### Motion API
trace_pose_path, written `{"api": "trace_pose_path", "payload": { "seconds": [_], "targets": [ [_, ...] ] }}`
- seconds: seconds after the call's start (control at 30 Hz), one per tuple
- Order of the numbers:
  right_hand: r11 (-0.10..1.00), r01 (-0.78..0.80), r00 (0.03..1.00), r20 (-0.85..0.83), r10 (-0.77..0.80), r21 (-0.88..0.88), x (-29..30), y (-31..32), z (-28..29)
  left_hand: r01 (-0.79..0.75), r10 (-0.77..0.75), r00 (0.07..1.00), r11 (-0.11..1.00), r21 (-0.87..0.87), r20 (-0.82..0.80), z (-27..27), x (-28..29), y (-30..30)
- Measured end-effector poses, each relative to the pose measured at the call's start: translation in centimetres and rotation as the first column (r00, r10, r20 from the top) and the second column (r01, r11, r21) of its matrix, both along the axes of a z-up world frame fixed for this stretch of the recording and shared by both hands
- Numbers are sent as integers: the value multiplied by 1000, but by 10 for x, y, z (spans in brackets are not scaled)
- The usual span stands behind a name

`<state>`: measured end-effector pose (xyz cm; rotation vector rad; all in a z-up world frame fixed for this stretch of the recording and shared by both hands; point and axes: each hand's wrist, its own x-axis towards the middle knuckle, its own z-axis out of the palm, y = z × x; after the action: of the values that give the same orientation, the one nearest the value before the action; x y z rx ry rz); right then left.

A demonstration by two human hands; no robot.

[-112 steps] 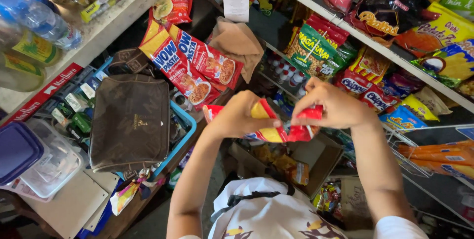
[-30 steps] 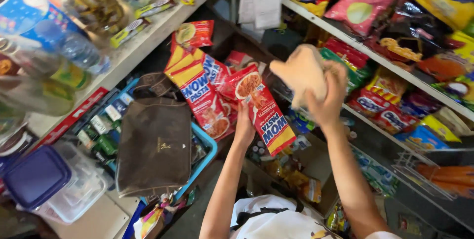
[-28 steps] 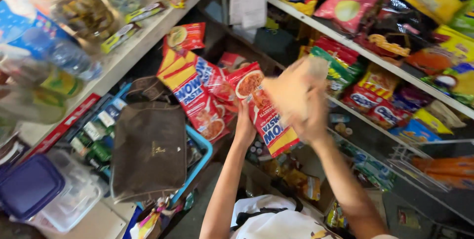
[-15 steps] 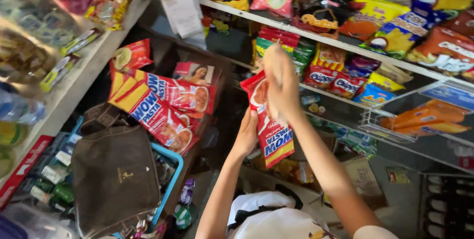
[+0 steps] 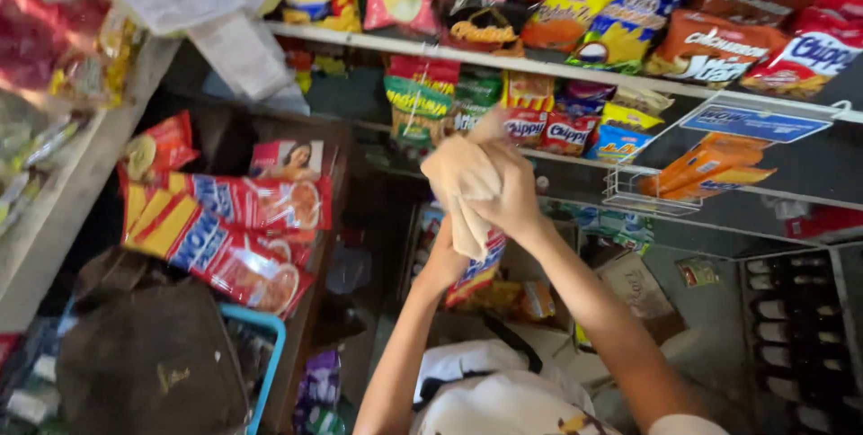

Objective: Wiping down and organizing instant noodle and pasta packets on store shelves.

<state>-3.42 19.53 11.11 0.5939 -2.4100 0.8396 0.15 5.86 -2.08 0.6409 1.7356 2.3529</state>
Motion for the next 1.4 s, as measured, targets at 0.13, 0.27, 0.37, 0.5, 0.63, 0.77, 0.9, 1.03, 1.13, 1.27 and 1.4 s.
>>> {"api": "trace_pose_path", "payload": {
  "seconds": [0.13, 0.27, 0.37, 0.5, 0.63, 0.77, 0.9, 1.03, 1.13, 1.27, 1.4],
  "targets": [
    [884, 45, 996, 87, -5, -465, 2, 31, -45, 46, -49, 997, 998, -47, -68, 22, 4, 14],
    [566, 194, 965, 259, 36, -801, -5, 53, -58, -40, 18, 981, 993, -111, -192, 16, 9, 32],
    [386, 187, 982, 160, -103, -903, -18, 85, -64, -61, 58, 998, 993, -104, -32, 2, 21, 33],
    [177, 91, 994, 101, 50, -980, 14, 128, -33, -120, 109, 985, 989, 82, 134, 23, 14, 22],
    [750, 17, 919, 305, 248, -662, 42, 76, -31, -169, -21, 909, 894, 416, 416, 6, 11, 39],
    [995, 32, 999, -3, -32, -97, 48, -4, -25, -190, -156, 852, 798, 572, 500, -29, 12, 40],
    [998, -13, 978, 205, 26, -66, 76, -8, -49, -182, -198, 890, 672, 718, 411, 10, 6, -4],
    [993, -60, 995, 90, 51, 102, 103, 7, -69, -174, -299, 898, 430, 886, 322, 62, -1, -19],
    [999, -33, 999, 25, 32, 38, 105, 4, -70, -180, -347, 885, 358, 916, 309, 58, 8, -11],
    [995, 59, 989, 140, -47, -79, 66, -5, -51, -162, -242, 895, 606, 779, 375, 42, 21, 27],
    [956, 75, 990, 132, -38, -283, 35, -12, -33, -230, 37, 944, 786, 574, 328, 53, 38, 32]
  ]
}}
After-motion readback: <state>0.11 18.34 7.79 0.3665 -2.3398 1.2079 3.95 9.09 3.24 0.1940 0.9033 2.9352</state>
